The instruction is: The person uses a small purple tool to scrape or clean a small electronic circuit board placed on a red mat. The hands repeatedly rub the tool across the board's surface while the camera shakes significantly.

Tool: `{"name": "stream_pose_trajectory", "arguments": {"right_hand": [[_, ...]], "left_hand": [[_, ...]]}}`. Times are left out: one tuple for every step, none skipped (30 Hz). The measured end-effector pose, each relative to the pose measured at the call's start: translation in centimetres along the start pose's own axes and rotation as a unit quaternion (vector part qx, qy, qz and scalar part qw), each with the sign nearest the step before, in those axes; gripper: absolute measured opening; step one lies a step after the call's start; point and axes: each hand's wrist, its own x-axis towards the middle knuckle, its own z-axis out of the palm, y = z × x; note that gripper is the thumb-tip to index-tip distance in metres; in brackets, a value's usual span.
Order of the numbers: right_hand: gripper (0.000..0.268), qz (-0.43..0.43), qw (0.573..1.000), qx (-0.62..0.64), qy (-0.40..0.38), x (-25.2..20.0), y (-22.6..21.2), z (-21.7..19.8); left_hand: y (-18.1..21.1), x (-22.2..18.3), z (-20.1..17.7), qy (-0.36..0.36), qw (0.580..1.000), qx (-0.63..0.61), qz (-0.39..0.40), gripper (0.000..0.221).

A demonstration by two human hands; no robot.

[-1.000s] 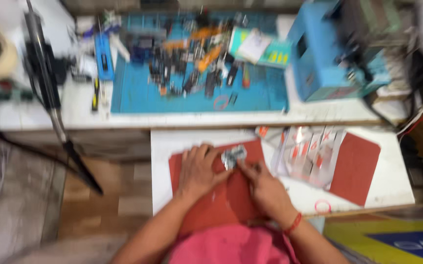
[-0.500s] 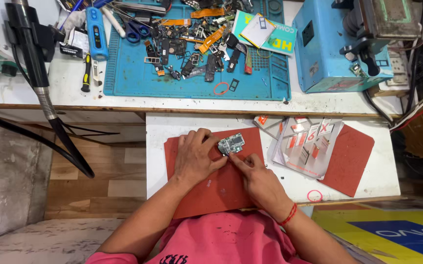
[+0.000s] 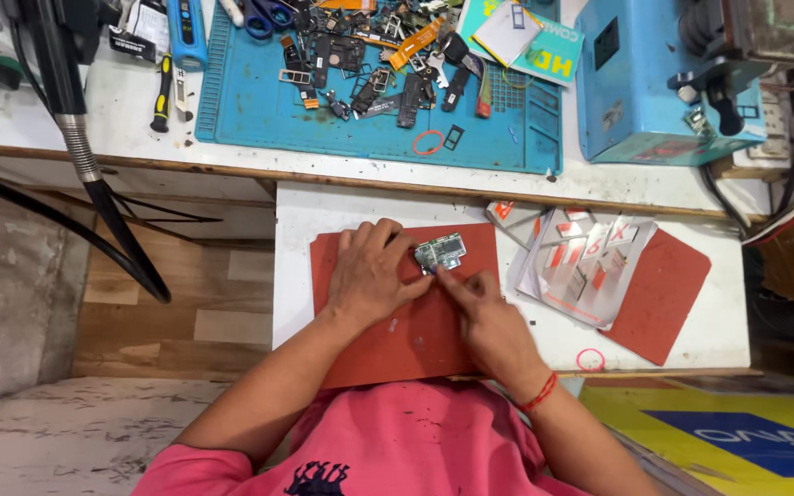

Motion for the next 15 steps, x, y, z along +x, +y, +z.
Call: {"name": "stream_pose_trajectory", "arguments": {"right_hand": [[0.058,-0.010,0.999,0.000,0.049,0.7,0.2,-0.2],[0.057,-0.010,0.996,0.002,0.088,1.1,0.8,-0.5],[0.056,-0.011,0.992,0.003,0.127,1.5,1.2,-0.4],[0.059,-0.035,0.995,0.001,0.089,0.6,1.5,0.1],[0.061,-0.059,0.997,0.002,0.052,-0.3,1.8,0.5],[0.064,-0.085,0.996,0.011,0.027,-0.1,1.6,1.1],[0.061,-0.076,0.996,0.004,0.050,0.2,1.8,1.2],[0.059,-0.065,0.994,-0.006,0.083,0.6,2.3,0.7],[0.056,-0.055,0.992,-0.017,0.115,0.6,2.5,0.7],[0.058,-0.071,0.993,-0.014,0.095,0.2,2.4,0.7],[0.060,-0.088,0.993,-0.010,0.075,-0.1,2.2,0.8],[0.063,-0.111,0.992,-0.005,0.063,0.3,2.0,0.7],[0.061,-0.100,0.992,-0.002,0.070,0.8,1.8,0.4],[0.059,-0.083,0.994,0.000,0.077,0.8,1.8,0.1],[0.056,-0.066,0.994,0.002,0.084,0.8,1.7,-0.1]], "left_hand": [[-0.1,0.4,-0.1,0.023,1.000,0.004,0.011,0.054],[0.1,0.2,0.1,0.035,0.999,0.003,0.018,0.057],[-0.1,0.2,0.4,0.047,0.999,0.001,0.024,0.059],[-0.3,-0.3,0.8,0.044,0.999,-0.001,0.023,0.055],[-0.6,-0.6,1.2,0.041,0.999,-0.002,0.021,0.052],[-1.0,-0.6,1.2,0.036,0.999,-0.006,0.024,0.051],[-1.1,-0.7,1.2,0.032,0.999,-0.010,0.028,0.050],[-1.4,-0.5,1.2,0.027,0.999,-0.010,0.028,0.051],[-1.6,-0.4,1.2,0.022,0.999,-0.010,0.028,0.053],[-1.4,-0.4,1.4,0.023,0.999,-0.013,0.027,0.054],[-1.1,-0.8,1.6,0.018,0.999,-0.016,0.023,0.053],[-1.1,-0.6,1.3,0.020,0.999,-0.011,0.023,0.052],[-1.1,-0.4,1.1,0.021,0.999,-0.006,0.023,0.050],[-1.0,-0.4,1.0,0.022,0.999,-0.004,0.025,0.052],[-1.0,-0.5,0.9,0.024,0.999,-0.002,0.027,0.053]]}}
